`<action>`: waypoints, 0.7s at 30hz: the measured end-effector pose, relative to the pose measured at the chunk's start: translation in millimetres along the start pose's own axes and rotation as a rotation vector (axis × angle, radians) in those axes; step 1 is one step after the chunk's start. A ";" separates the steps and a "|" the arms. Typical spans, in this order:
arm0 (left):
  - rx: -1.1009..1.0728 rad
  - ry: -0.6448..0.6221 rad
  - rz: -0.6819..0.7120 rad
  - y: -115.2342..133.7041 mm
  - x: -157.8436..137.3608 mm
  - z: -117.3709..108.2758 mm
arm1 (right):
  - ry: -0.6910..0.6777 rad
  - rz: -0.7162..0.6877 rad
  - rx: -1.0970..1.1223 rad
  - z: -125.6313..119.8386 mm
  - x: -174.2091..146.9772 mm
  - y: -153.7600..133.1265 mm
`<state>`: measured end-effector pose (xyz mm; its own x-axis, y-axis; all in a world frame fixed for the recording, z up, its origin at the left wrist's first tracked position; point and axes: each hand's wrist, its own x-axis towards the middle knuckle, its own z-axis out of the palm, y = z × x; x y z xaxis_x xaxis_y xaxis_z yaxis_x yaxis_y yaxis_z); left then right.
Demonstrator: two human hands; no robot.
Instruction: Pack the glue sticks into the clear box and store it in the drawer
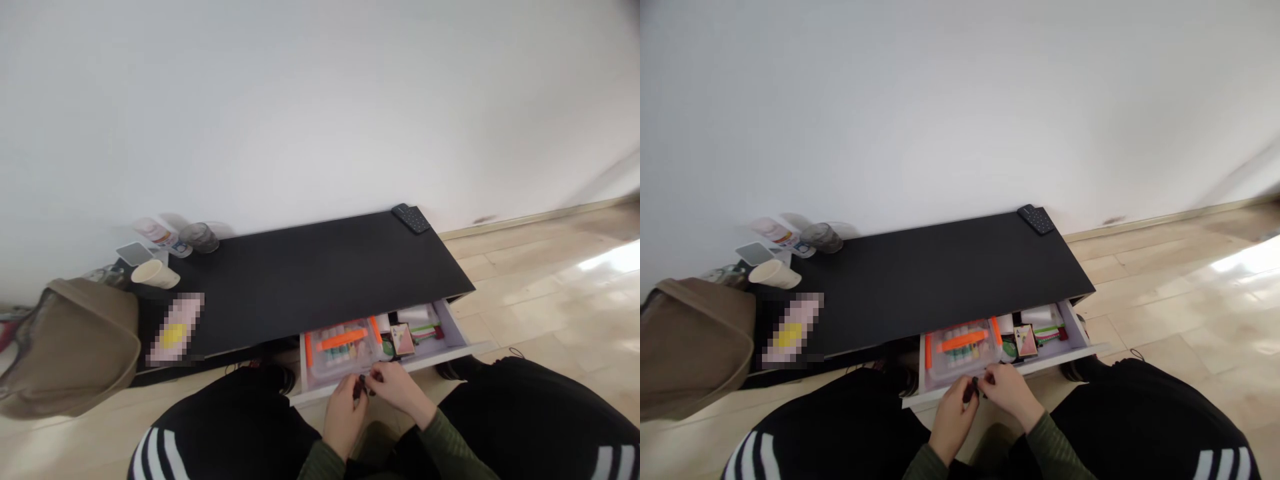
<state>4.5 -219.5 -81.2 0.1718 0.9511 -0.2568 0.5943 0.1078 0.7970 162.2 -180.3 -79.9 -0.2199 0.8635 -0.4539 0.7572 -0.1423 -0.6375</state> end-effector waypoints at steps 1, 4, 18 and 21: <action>0.003 0.014 0.024 -0.7 5.3 -0.2 | 0.016 -0.014 0.006 -1.5 3.8 -0.3; 0.031 0.060 0.080 -2.5 21.0 -0.7 | 0.065 -0.057 0.028 -5.7 15.1 -1.7; 0.234 0.172 0.102 -1.8 87.4 -14.1 | 0.238 -0.239 0.009 -9.3 68.8 -8.3; 0.378 0.061 0.009 -1.4 81.7 -23.4 | 0.130 -0.233 -0.138 -20.8 59.3 -16.0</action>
<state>-0.7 -135.2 -90.5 0.1378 0.9682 -0.2086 0.8430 -0.0040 0.5380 149.8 -116.8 -83.6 -0.3239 0.9210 -0.2164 0.7738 0.1262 -0.6208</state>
